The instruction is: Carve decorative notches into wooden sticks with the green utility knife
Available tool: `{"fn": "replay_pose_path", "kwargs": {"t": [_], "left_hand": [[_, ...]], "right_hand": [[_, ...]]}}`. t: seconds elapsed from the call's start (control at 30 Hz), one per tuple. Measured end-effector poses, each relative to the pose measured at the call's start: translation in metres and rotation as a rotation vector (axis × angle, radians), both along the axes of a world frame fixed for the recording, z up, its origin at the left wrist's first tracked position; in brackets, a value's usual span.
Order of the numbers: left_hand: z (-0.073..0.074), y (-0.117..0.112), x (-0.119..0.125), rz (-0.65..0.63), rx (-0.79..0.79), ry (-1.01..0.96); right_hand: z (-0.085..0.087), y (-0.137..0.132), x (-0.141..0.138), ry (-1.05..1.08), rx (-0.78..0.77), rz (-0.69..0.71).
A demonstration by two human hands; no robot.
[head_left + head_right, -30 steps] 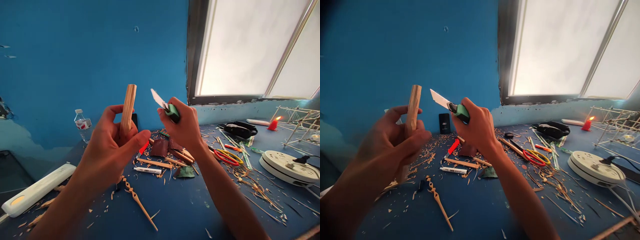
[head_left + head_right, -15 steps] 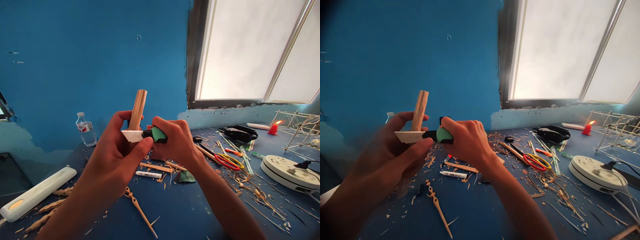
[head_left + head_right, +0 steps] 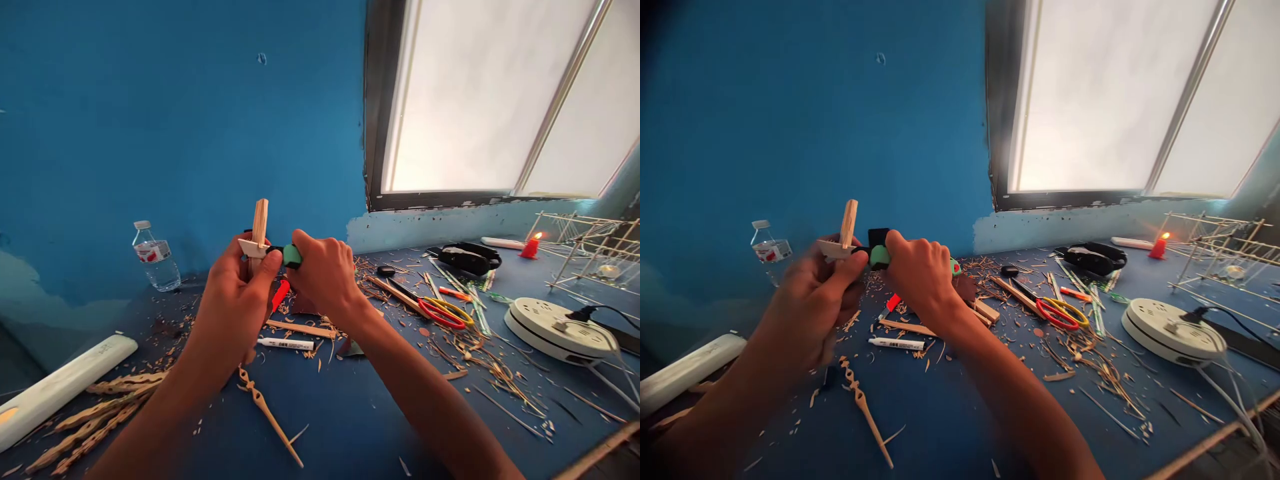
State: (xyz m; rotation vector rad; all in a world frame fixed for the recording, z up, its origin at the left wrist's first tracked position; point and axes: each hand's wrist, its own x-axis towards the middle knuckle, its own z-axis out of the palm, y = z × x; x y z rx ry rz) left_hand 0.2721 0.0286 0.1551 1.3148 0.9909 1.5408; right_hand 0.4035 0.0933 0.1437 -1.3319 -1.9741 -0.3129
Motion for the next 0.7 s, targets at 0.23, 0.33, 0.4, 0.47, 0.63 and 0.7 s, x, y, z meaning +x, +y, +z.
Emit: {"fn": "replay_pose_path", "kwargs": {"t": [0.23,0.33,0.4,0.47,0.63,0.7], "left_hand": [[-0.019,0.034,0.004,0.137,-0.05,0.044],[-0.032,0.051,0.0,0.116,-0.109,0.075],[-0.039,0.062,-0.004,0.098,-0.142,0.111],[-0.044,0.071,-0.009,0.085,-0.157,0.146],[-0.043,0.08,-0.022,0.062,-0.132,0.212],[-0.041,0.079,-0.026,0.043,-0.095,0.229]], "right_hand": [[-0.023,0.028,-0.011,-0.042,-0.111,-0.048],[-0.034,0.04,-0.012,-0.081,-0.149,-0.068],[-0.04,0.048,-0.012,-0.103,-0.169,-0.082],[-0.042,0.055,-0.014,-0.119,-0.181,-0.096],[-0.037,0.06,-0.019,-0.135,-0.156,-0.097],[-0.034,0.058,-0.02,-0.131,-0.134,-0.099]]}}
